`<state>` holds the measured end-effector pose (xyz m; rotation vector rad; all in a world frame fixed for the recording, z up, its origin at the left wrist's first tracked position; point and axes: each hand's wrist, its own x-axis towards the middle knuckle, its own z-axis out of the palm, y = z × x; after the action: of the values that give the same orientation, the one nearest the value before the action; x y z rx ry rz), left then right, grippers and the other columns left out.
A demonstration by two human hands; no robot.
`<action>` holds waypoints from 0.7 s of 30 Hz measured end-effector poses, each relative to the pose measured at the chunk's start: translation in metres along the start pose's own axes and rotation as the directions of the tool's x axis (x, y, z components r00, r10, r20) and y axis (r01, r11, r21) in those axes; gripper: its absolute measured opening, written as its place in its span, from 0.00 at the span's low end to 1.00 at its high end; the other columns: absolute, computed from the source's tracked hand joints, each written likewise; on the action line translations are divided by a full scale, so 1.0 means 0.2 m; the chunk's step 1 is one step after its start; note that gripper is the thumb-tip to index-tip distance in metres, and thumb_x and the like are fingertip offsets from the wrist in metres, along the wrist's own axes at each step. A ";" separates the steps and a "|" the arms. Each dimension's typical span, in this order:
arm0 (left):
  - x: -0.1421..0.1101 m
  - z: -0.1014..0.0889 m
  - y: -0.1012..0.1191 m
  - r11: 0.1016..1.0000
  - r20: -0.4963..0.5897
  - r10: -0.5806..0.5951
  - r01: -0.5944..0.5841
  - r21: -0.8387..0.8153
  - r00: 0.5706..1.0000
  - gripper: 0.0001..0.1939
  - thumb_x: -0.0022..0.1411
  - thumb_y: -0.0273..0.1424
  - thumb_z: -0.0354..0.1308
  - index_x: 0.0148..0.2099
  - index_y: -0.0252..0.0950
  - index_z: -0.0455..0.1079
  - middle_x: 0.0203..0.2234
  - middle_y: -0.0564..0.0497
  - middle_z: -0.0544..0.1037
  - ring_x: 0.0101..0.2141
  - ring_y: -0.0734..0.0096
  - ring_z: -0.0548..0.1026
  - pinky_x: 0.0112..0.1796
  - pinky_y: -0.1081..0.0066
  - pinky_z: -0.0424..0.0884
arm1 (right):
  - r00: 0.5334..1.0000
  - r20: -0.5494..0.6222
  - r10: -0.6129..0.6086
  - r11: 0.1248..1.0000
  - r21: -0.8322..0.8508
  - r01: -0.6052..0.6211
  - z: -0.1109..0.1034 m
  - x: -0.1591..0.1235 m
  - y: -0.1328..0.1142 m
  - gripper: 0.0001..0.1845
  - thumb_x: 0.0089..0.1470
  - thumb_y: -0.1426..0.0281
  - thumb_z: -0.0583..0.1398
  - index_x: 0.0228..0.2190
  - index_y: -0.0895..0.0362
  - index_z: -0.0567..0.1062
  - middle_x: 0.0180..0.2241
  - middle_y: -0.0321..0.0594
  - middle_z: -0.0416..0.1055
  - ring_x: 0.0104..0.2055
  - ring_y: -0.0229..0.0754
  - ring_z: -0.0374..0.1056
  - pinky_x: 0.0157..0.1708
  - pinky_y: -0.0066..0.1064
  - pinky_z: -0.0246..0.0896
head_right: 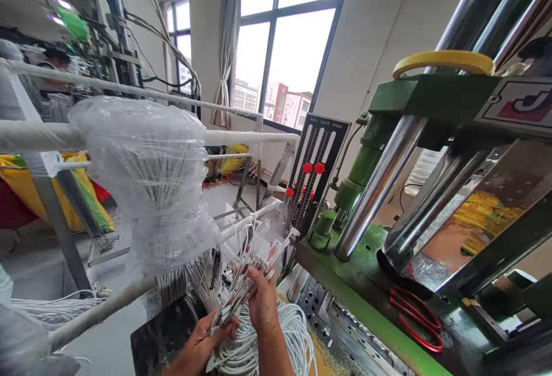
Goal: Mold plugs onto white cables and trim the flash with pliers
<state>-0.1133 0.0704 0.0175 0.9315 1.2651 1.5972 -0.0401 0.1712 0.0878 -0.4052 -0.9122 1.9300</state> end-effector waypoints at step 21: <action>-0.10 -0.05 0.01 0.989 -0.068 -0.145 0.146 0.009 0.987 0.23 0.46 0.51 0.67 0.31 0.36 0.76 0.24 0.49 0.74 0.35 0.58 0.71 0.42 0.64 0.67 | 0.956 -0.093 -0.277 0.806 -0.565 0.178 -0.11 -0.18 -0.14 0.22 0.52 0.54 0.63 0.46 0.52 0.75 0.33 0.37 0.69 0.37 0.42 0.65 0.45 0.38 0.61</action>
<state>-0.1158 0.0482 0.0161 0.7815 1.3607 1.5175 0.0080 0.1574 0.0911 -0.7505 -1.3371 1.3593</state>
